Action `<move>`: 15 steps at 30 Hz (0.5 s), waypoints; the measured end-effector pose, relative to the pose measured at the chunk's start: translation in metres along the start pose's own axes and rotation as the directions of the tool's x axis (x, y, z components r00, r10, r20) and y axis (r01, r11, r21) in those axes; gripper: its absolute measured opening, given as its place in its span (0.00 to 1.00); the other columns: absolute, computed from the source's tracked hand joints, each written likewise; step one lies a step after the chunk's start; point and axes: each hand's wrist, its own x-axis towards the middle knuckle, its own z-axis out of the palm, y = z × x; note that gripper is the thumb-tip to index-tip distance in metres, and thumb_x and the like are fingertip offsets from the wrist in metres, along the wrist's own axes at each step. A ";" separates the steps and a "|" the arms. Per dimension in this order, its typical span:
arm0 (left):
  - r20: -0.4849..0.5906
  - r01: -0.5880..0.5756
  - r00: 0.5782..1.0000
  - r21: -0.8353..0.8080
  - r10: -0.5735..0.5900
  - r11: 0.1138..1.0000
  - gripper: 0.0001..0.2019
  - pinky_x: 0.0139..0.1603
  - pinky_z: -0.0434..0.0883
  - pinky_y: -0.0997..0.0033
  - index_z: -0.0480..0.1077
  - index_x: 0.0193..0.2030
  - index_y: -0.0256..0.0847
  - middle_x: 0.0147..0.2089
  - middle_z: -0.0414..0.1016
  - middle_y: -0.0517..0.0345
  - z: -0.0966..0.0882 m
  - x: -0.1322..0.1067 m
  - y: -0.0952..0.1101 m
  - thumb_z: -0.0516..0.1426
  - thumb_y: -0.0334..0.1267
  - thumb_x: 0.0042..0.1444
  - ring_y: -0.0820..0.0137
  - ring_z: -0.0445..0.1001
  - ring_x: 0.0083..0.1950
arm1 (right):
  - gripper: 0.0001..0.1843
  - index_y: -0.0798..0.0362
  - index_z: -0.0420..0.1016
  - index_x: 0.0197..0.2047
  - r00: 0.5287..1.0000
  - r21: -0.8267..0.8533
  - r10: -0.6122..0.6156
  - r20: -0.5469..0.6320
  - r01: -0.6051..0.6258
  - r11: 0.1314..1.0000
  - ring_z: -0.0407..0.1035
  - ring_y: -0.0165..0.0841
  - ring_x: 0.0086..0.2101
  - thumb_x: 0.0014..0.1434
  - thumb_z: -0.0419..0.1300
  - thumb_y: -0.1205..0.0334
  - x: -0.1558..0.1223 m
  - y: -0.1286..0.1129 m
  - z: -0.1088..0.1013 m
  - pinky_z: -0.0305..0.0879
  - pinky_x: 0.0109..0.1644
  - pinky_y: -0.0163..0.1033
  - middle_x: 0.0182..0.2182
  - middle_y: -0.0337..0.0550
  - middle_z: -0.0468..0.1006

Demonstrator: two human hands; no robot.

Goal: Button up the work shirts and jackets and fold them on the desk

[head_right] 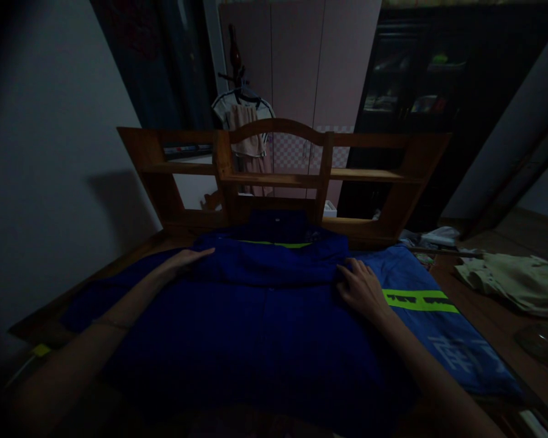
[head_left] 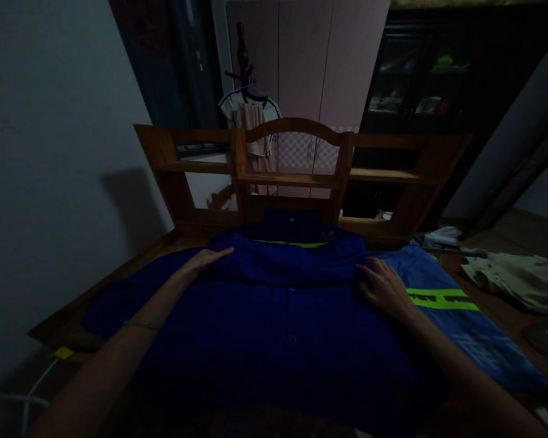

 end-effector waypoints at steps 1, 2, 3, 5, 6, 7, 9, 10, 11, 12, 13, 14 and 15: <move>0.044 -0.005 0.999 -0.017 0.006 1.000 0.26 0.28 0.69 0.66 0.74 0.26 0.33 0.27 0.76 0.48 0.004 -0.002 0.000 0.67 0.56 0.30 0.60 0.74 0.28 | 0.21 0.51 0.68 0.55 1.000 0.033 -0.019 -0.013 0.019 0.999 0.62 0.43 0.50 0.58 0.53 0.60 0.011 0.004 -0.003 0.60 0.54 0.47 0.53 0.50 0.65; 0.082 -0.016 0.996 -0.053 0.020 0.998 0.25 0.30 0.70 0.66 0.74 0.27 0.33 0.28 0.77 0.48 0.007 -0.004 0.002 0.68 0.54 0.29 0.61 0.74 0.29 | 0.20 0.50 0.68 0.54 0.999 0.066 -0.027 -0.024 0.029 0.997 0.61 0.42 0.51 0.59 0.53 0.58 0.024 0.008 -0.005 0.58 0.56 0.47 0.54 0.49 0.65; 0.119 -0.029 0.992 -0.111 0.042 0.993 0.25 0.32 0.70 0.66 0.75 0.29 0.33 0.31 0.78 0.48 0.011 -0.006 0.006 0.68 0.54 0.30 0.61 0.75 0.31 | 0.20 0.50 0.68 0.55 0.999 0.096 -0.035 -0.027 0.037 0.995 0.61 0.41 0.52 0.60 0.52 0.57 0.037 0.013 -0.005 0.57 0.57 0.46 0.55 0.48 0.65; 0.143 -0.086 0.982 -0.262 0.127 0.961 0.25 0.36 0.72 0.66 0.75 0.33 0.34 0.35 0.78 0.48 0.016 -0.008 0.019 0.66 0.54 0.35 0.62 0.75 0.33 | 0.21 0.50 0.67 0.56 0.998 0.135 -0.063 0.006 0.062 0.989 0.60 0.41 0.53 0.60 0.52 0.55 0.064 0.024 0.002 0.56 0.57 0.46 0.56 0.48 0.66; 0.131 -0.124 0.976 -0.331 0.175 0.936 0.25 0.38 0.72 0.66 0.75 0.35 0.34 0.37 0.78 0.48 0.018 -0.010 0.027 0.65 0.55 0.38 0.62 0.76 0.35 | 0.22 0.50 0.67 0.55 0.996 0.148 -0.082 0.036 0.076 0.986 0.60 0.41 0.53 0.60 0.53 0.54 0.076 0.030 0.009 0.55 0.57 0.47 0.55 0.48 0.67; 0.117 -0.162 0.968 -0.383 0.222 0.909 0.24 0.39 0.72 0.66 0.74 0.36 0.34 0.38 0.78 0.48 0.019 -0.011 0.034 0.64 0.55 0.41 0.62 0.76 0.36 | 0.21 0.50 0.69 0.54 0.993 0.156 -0.097 0.064 0.086 0.984 0.61 0.42 0.53 0.59 0.54 0.54 0.085 0.036 0.016 0.54 0.58 0.48 0.53 0.48 0.69; 0.076 -0.236 0.951 -0.450 0.301 0.861 0.24 0.42 0.73 0.66 0.73 0.39 0.34 0.39 0.78 0.48 0.016 -0.014 0.049 0.62 0.55 0.45 0.62 0.76 0.38 | 0.16 0.50 0.74 0.47 0.989 0.161 -0.107 0.098 0.091 0.983 0.64 0.41 0.49 0.57 0.56 0.55 0.098 0.046 0.029 0.52 0.58 0.49 0.46 0.48 0.74; 0.048 -0.271 0.942 -0.476 0.333 0.837 0.24 0.42 0.73 0.66 0.73 0.41 0.35 0.40 0.78 0.48 0.013 -0.015 0.056 0.62 0.54 0.47 0.62 0.76 0.38 | 0.13 0.50 0.75 0.43 0.990 0.161 -0.098 0.099 0.082 0.984 0.66 0.41 0.47 0.57 0.56 0.56 0.101 0.051 0.036 0.53 0.57 0.49 0.41 0.47 0.76; 0.013 -0.304 0.934 -0.495 0.357 0.814 0.24 0.42 0.73 0.66 0.72 0.43 0.35 0.39 0.77 0.49 0.009 -0.016 0.061 0.61 0.54 0.48 0.63 0.76 0.38 | 0.11 0.51 0.75 0.39 0.993 0.162 -0.080 0.090 0.065 0.985 0.67 0.40 0.44 0.58 0.55 0.57 0.103 0.055 0.041 0.54 0.56 0.48 0.38 0.47 0.76; -0.030 -0.340 0.926 -0.502 0.377 0.795 0.24 0.42 0.73 0.66 0.71 0.44 0.36 0.39 0.77 0.50 0.005 -0.017 0.066 0.60 0.55 0.49 0.63 0.76 0.38 | 0.11 0.52 0.75 0.37 0.995 0.165 -0.056 0.078 0.043 0.985 0.67 0.39 0.42 0.59 0.53 0.58 0.105 0.059 0.045 0.55 0.54 0.47 0.36 0.48 0.76; -0.080 -0.381 0.915 -0.494 0.396 0.782 0.24 0.41 0.73 0.67 0.71 0.44 0.36 0.38 0.77 0.51 0.000 -0.019 0.069 0.59 0.55 0.50 0.63 0.76 0.38 | 0.12 0.53 0.74 0.36 0.998 0.170 -0.028 0.062 0.017 0.985 0.67 0.39 0.41 0.60 0.51 0.58 0.106 0.062 0.048 0.57 0.52 0.46 0.36 0.49 0.76; -0.131 -0.424 0.901 -0.464 0.413 0.778 0.24 0.40 0.73 0.67 0.71 0.44 0.37 0.38 0.77 0.52 -0.005 -0.020 0.072 0.58 0.56 0.51 0.64 0.75 0.37 | 0.13 0.54 0.74 0.37 0.999 0.178 0.005 0.045 -0.013 0.984 0.67 0.39 0.41 0.61 0.50 0.58 0.108 0.065 0.050 0.58 0.50 0.44 0.37 0.50 0.75; -0.189 -0.466 0.885 -0.411 0.426 0.783 0.24 0.39 0.73 0.68 0.71 0.43 0.37 0.37 0.76 0.53 -0.009 -0.022 0.074 0.57 0.57 0.51 0.64 0.75 0.37 | 0.14 0.54 0.73 0.38 0.999 0.190 0.042 0.027 -0.046 0.981 0.67 0.39 0.40 0.62 0.49 0.57 0.110 0.068 0.052 0.60 0.47 0.43 0.37 0.51 0.75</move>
